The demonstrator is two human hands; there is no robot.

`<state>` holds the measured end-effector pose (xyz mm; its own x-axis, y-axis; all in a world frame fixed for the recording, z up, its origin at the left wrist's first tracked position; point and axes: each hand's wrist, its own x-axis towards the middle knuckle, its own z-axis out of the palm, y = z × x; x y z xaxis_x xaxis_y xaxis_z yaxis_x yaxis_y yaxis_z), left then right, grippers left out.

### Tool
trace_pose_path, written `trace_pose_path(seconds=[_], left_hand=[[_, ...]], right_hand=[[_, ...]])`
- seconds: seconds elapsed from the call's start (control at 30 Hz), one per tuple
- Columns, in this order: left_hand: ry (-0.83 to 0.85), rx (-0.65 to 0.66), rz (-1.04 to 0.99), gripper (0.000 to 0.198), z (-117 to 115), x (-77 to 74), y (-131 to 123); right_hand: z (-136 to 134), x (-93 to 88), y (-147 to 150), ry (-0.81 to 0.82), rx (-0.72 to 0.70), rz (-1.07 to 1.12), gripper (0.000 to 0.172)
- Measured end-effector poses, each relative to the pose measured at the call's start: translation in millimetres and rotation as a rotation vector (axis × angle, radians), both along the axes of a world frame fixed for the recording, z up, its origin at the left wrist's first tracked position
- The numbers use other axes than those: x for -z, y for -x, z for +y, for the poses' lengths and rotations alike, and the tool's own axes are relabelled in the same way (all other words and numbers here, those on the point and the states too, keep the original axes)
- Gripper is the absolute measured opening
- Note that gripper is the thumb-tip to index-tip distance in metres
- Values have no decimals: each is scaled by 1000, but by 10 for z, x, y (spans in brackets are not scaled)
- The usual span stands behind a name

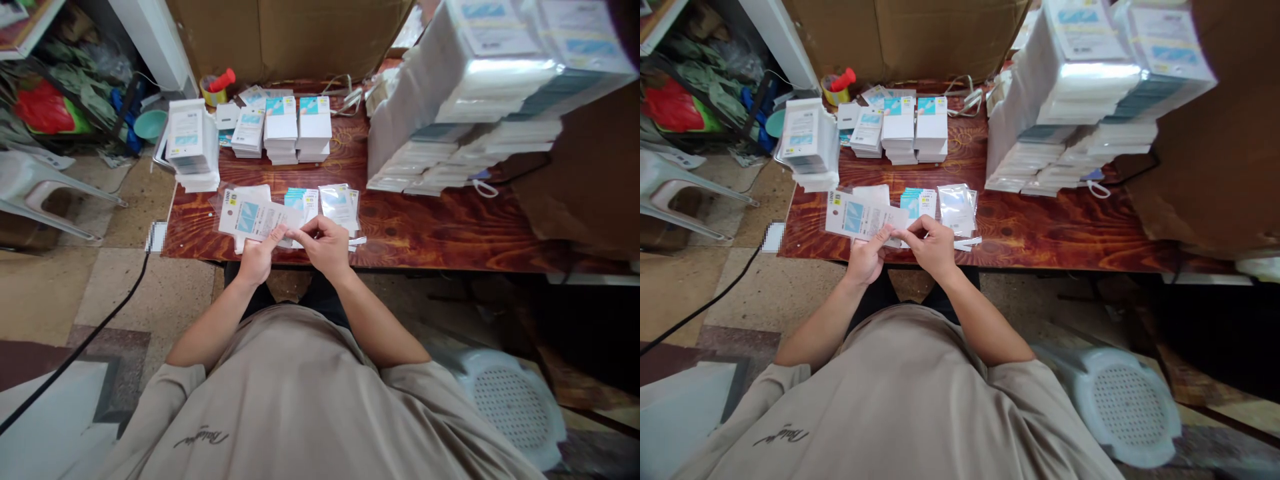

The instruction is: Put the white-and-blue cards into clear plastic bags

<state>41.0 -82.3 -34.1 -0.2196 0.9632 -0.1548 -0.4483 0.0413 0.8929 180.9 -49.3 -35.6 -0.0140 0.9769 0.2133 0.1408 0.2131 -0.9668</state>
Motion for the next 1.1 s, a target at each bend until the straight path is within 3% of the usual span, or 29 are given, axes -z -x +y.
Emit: trace_pose_path(seconds=[0.07,0.17,0.2,0.23,0.3,0.37,0.4,0.47,0.57,0.63,0.73,0.83,0.97,1.1], left_hand=[[46,142,37,48,-6,-8,23],[109,354,145,55,25,-43,66],[125,367,217,58,47,-57,96],[135,323,333,60,76,-70,142],[153,116,714,55,151,-84,292],[206,-135,1192,46,244,-71,502],[267,-190,1372,47,293,-52,613],[405,-153,1515,58,388,5,809],[537,0,1432,62,495,100,986],[546,15,1391,52,534,142,1039],[509,-40,1421,31,550,152,1090],[449,-55,1446,25,526,119,1139],[325,-48,1478,35,445,76,1167],[209,-60,1504,38,361,49,1166]], right_hand=[[47,32,-61,-69,4,-35,40],[146,2,-222,74,-199,71,48],[189,-6,-294,134,-209,104,47],[237,-2,-376,178,-155,125,46],[341,65,-556,203,101,118,42],[432,209,-723,191,369,-18,34],[464,298,-787,189,469,-152,30],[483,467,-854,178,598,-487,25],[401,571,-801,33,660,-795,33],[300,501,-691,-160,509,-831,36],[156,254,-487,-390,-47,-925,35],[87,-10,-324,-419,-472,-1125,31],[95,-236,-261,-337,-680,-1300,21],[110,-329,-284,-328,-746,-1360,23]])
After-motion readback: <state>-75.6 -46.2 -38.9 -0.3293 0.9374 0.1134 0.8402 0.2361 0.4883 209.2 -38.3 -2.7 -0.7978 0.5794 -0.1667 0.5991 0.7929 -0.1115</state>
